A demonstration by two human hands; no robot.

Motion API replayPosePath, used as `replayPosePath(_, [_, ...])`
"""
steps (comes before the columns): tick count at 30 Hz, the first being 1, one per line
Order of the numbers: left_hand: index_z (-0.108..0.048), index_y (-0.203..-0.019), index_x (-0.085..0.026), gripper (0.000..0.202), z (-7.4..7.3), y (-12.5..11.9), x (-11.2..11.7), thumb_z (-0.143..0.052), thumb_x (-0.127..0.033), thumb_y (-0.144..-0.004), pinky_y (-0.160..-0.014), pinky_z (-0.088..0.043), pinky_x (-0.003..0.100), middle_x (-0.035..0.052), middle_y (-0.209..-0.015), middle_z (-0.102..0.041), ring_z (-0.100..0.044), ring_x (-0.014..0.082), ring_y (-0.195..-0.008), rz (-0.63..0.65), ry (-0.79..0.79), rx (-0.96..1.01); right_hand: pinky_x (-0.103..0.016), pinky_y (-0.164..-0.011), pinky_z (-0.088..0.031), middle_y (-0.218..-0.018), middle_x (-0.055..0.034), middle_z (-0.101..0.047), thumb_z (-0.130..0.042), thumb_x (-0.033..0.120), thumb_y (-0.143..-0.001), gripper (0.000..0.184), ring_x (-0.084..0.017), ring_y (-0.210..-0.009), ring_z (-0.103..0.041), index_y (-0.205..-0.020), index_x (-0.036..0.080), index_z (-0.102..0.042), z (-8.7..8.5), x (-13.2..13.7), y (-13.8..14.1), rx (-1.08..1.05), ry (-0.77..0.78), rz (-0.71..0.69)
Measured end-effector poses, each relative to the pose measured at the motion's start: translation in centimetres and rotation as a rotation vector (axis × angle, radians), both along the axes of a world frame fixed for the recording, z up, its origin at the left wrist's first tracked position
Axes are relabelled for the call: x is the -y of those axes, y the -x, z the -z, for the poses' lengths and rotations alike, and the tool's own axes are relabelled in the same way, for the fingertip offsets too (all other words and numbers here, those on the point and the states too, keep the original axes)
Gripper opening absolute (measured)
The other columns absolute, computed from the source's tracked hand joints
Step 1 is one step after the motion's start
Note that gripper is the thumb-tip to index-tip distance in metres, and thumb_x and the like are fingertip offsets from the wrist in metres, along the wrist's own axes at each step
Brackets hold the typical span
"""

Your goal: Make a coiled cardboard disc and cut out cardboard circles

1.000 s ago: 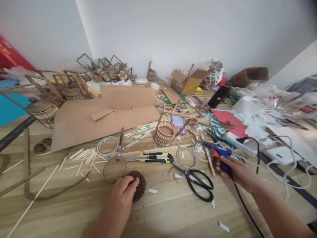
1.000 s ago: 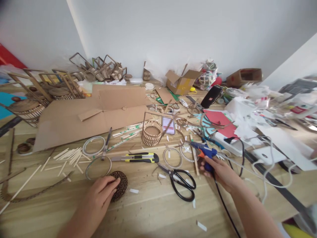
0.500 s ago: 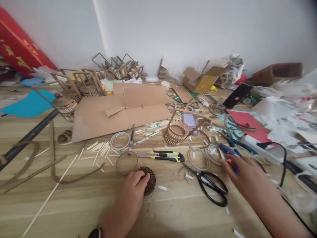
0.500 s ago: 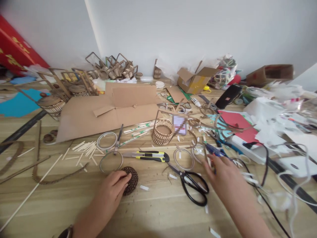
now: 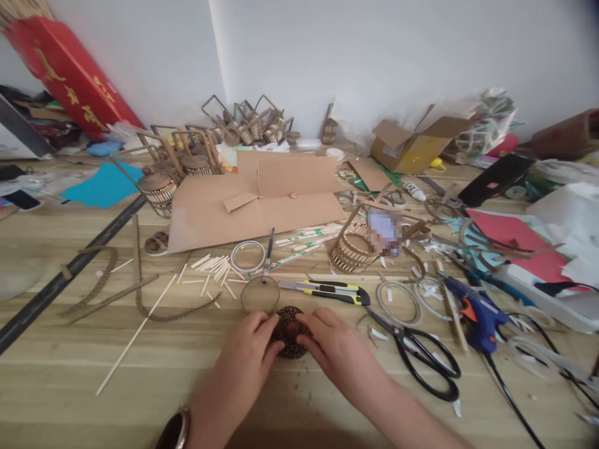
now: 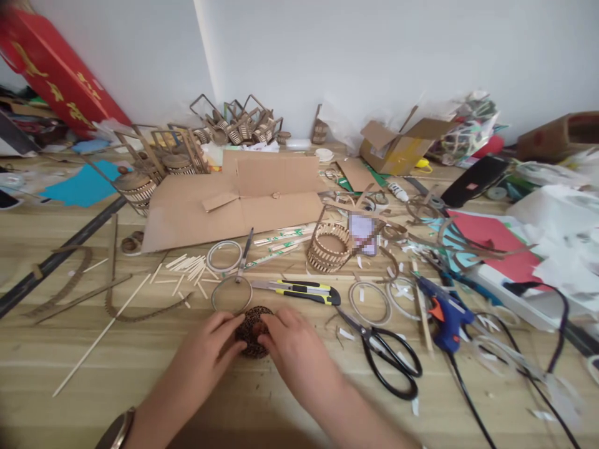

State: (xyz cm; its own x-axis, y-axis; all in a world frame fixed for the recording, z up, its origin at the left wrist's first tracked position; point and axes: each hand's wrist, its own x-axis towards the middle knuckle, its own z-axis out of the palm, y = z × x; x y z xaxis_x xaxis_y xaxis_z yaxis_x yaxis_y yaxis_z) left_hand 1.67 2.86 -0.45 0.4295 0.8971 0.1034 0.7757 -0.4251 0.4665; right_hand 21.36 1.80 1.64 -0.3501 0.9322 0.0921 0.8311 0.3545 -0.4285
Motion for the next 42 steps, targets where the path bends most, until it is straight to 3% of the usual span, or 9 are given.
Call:
replayPosePath(4, [-0.067, -0.118, -0.017, 0.037, -0.1, -0.9, 0.3, -0.068, -0.005, -0.083, -0.088, -0.059, 0.044, 0.01, -0.109, -0.066, -0.069, 0.0262, -0.099, -0.027, 0.155, -0.036, -0.036, -0.075, -0.057, -0.091, -0.0074, -0.071, -0.067, 0.001, -0.085, 0.022, -0.026, -0.085, -0.069, -0.101, 0.016, -0.071, 0.5, -0.7, 0.8, -0.064, 0.097, -0.017])
replayPosePath(14, [-0.068, -0.112, -0.018, 0.034, 0.6, -1.2, 0.0, -0.068, -0.003, -0.081, -0.09, -0.059, 0.044, 0.0095, -0.108, -0.066, -0.07, 0.026, -0.098, -0.029, 0.186, 0.012, -0.031, -0.074, -0.055, -0.086, -0.0042, -0.068, -0.062, 0.002, -0.086, 0.02, -0.022, -0.083, -0.066, -0.091, 0.019, -0.07, 1.9, -0.7, 0.5, -0.183, 0.09, -0.014])
replayPosePath(18, [-0.062, -0.123, -0.016, 0.047, 0.8, -0.8, 0.2, -0.071, -0.003, -0.079, -0.098, -0.055, 0.047, 0.0139, -0.123, -0.065, -0.066, 0.0296, -0.113, -0.079, 0.162, 0.063, -0.033, -0.08, -0.057, -0.093, -0.0061, -0.068, -0.063, 0.003, -0.086, 0.027, -0.022, -0.087, -0.068, -0.108, 0.018, -0.067, 2.4, -0.4, -0.2, -0.216, 0.078, 0.017])
replayPosePath(21, [-0.057, -0.13, -0.015, 0.049, 0.4, -0.2, 0.3, -0.068, -0.008, -0.083, -0.098, -0.056, 0.049, 0.0157, -0.124, -0.066, -0.066, 0.0305, -0.114, -0.13, 0.171, 0.081, -0.036, -0.077, -0.059, -0.098, -0.0086, -0.067, -0.062, 0.007, -0.089, 0.038, -0.023, -0.085, -0.068, -0.125, 0.016, -0.059, 2.5, -0.1, -1.3, -0.226, 0.061, 0.088])
replayPosePath(24, [-0.06, -0.126, -0.016, 0.037, 0.1, 0.0, 0.5, -0.063, -0.013, -0.089, -0.094, -0.057, 0.05, 0.0154, -0.12, -0.068, -0.069, 0.0305, -0.108, -0.143, 0.19, 0.07, -0.035, -0.074, -0.059, -0.096, -0.0087, -0.066, -0.06, 0.009, -0.091, 0.026, -0.023, -0.082, -0.069, -0.116, 0.017, -0.063, 2.3, 0.2, -1.8, -0.221, 0.033, 0.094])
replayPosePath(30, [-0.06, -0.126, -0.018, 0.042, 0.2, -1.0, 0.8, -0.067, -0.011, -0.085, -0.098, -0.054, 0.05, 0.0132, -0.122, -0.063, -0.064, 0.03, -0.114, -0.061, 0.149, 0.061, -0.037, -0.074, -0.059, -0.091, -0.0078, -0.068, -0.07, 0.011, -0.087, 0.021, -0.027, -0.085, -0.07, -0.107, 0.017, -0.068, 1.3, 0.0, 0.6, -0.096, 0.049, 0.034])
replayPosePath(33, [-0.061, -0.126, -0.017, 0.041, 0.4, -1.3, 0.8, -0.065, -0.008, -0.086, -0.099, -0.053, 0.051, 0.0133, -0.121, -0.062, -0.064, 0.0289, -0.113, -0.049, 0.178, 0.053, -0.037, -0.071, -0.058, -0.089, -0.0073, -0.068, -0.066, 0.007, -0.088, 0.013, -0.026, -0.082, -0.069, -0.096, 0.017, -0.069, 1.4, -0.3, 1.6, -0.04, 0.071, 0.022])
replayPosePath(42, [-0.063, -0.127, -0.014, 0.045, 0.4, -1.5, 0.7, -0.067, -0.004, -0.083, -0.101, -0.054, 0.048, 0.0149, -0.124, -0.061, -0.063, 0.0297, -0.114, -0.052, 0.211, 0.039, -0.032, -0.074, -0.057, -0.091, -0.0047, -0.069, -0.059, 0.003, -0.09, 0.017, -0.021, -0.084, -0.067, -0.094, 0.019, -0.065, 1.4, -0.9, 0.7, -0.062, 0.075, -0.092])
